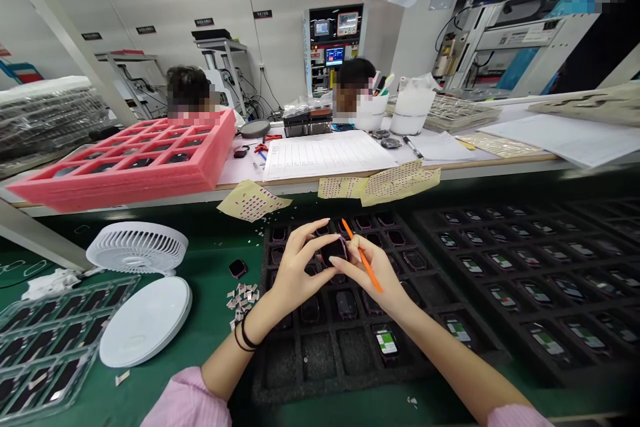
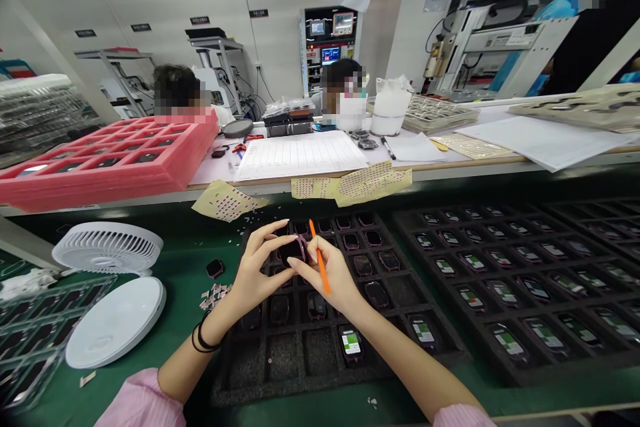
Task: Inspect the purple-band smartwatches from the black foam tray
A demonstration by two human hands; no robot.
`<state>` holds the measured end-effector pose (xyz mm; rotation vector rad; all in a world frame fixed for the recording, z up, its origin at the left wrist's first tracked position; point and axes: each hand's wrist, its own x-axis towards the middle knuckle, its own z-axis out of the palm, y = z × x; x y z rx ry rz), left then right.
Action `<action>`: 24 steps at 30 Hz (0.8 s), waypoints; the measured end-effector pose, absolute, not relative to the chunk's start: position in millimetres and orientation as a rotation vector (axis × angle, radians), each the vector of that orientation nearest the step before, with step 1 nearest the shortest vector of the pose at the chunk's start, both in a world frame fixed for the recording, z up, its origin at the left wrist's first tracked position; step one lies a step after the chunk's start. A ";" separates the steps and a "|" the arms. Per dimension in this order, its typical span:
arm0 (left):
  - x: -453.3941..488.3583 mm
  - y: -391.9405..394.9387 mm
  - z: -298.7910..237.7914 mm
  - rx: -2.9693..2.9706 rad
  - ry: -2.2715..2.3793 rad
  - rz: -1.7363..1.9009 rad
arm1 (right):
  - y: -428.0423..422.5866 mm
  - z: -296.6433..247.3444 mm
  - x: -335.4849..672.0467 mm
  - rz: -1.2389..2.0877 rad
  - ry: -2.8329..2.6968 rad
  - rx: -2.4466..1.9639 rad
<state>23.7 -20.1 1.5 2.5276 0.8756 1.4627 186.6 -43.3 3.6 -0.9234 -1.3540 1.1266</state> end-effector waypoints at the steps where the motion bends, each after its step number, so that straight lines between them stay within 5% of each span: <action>1: 23.9 -19.9 0.5 2.538 0.865 1.485 | -43.2 3.5 186.5 1.126 -1.351 -0.925; 24: 27.8 -19.0 -8.8 2.722 0.857 1.750 | -41.0 -5.7 188.1 1.221 -1.234 -0.966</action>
